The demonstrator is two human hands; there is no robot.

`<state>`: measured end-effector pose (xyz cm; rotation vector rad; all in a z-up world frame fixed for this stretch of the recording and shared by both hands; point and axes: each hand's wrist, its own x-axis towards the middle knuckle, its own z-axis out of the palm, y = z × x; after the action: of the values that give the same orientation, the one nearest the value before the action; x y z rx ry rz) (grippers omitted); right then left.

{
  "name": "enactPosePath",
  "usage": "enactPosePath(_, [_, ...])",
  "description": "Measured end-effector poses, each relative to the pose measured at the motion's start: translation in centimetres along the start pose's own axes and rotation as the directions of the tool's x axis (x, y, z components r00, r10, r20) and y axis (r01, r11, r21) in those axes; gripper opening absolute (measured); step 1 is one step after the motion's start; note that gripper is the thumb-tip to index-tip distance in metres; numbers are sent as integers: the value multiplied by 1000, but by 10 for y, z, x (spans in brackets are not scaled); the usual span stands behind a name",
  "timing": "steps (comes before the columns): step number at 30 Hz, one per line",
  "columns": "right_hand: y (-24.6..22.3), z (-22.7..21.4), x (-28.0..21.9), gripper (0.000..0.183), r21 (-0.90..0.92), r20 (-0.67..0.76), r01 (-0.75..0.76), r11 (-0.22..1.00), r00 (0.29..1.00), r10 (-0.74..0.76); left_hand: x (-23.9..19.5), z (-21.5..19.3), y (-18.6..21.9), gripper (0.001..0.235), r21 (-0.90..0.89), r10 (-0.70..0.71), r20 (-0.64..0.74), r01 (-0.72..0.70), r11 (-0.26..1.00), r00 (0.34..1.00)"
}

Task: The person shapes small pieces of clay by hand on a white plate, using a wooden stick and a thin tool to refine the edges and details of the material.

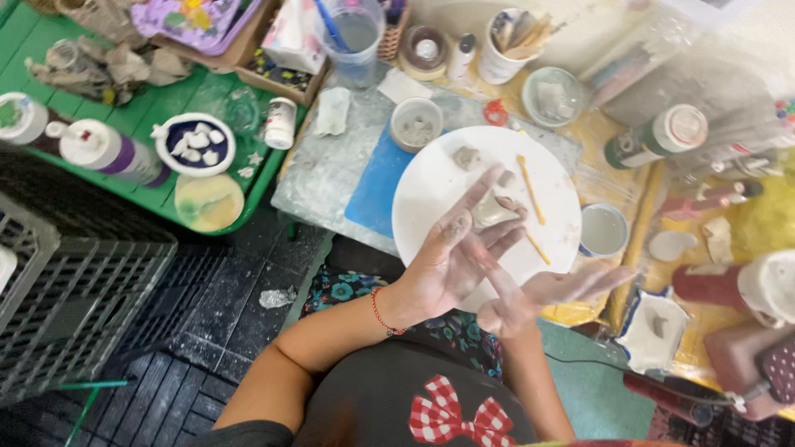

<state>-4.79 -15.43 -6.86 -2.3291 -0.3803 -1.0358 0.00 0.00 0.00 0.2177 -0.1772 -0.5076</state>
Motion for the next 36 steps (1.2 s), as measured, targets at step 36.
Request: enactPosePath(36, [-94, 70, 142, 45, 584, 660, -246, 774, 698, -276, -114, -89, 151, 83, 898, 745, 240, -434, 74, 623])
